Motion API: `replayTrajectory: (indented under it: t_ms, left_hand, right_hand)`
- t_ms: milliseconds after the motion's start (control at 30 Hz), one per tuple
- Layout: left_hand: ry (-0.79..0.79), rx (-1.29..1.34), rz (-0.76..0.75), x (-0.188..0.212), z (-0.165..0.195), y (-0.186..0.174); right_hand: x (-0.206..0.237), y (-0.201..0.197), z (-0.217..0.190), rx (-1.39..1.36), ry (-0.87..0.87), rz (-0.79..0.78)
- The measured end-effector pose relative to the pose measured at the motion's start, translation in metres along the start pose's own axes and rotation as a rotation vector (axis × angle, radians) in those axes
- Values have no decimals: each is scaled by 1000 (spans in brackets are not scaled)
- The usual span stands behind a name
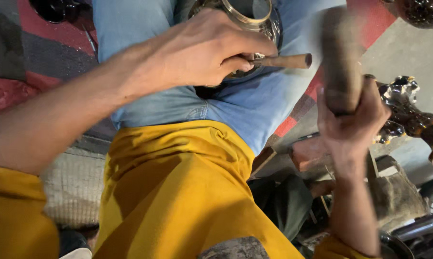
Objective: The person sits cross-legged on a mat and uses a chisel and hammer to engrave a decorative pattern on a small metal pot held between their legs. They repeatedly tap the chisel with the hammer to create indentations on the pot's surface.
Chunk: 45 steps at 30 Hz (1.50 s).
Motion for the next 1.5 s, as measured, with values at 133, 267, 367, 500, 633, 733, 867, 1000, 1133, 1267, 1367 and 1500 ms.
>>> replayTrajectory:
  t_ms: [133, 267, 367, 500, 633, 733, 867, 1000, 1133, 1267, 1367, 1500]
  left_hand:
    - [-43, -22, -157, -10, -9, 2]
    - [-4, -161, -285, -25, -14, 8]
    - [28, -183, -392, -35, -15, 14]
    - [95, -103, -557, -50, -9, 21]
    - [-137, -140, -800, -60, -10, 23]
    - [-124, -211, -801, -62, -1, 15]
    - [272, -173, -487, -60, 30, -18]
    - [4, -14, -127, -29, 27, -47]
    - [-58, 177, 129, -7, 19, -65]
    - [-75, 269, 246, 11, 13, -61]
    - [-59, 208, 249, 22, 7, -48]
    - [-68, 131, 230, 22, 2, -44]
  right_hand:
    - [33, 23, 3, -141, 104, 96]
    - [72, 47, 0, -523, 482, 280]
    - [89, 55, -26, -29, 252, 159]
    - [112, 69, -26, -372, 586, 312]
    - [112, 72, -33, -338, 631, 354]
    - [104, 65, -43, -184, 526, 355]
    - [95, 53, -44, -258, 551, 272]
    - [77, 47, -35, -521, 612, 212]
    - [40, 38, -17, -748, 683, 256]
    - [-15, -2, -10, -652, 362, 96]
    - [-52, -22, -17, -464, 111, -85]
    - [-85, -44, -39, -381, 63, -252]
Point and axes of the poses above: each hand's wrist, its own x-axis away from the middle knuckle, its own y-axis out of the palm, z = x × y, the point moved 5 cm from there along -x, towards the middle knuckle, and after that the axes turned 14 degrees about x, right-handed, at the moved point
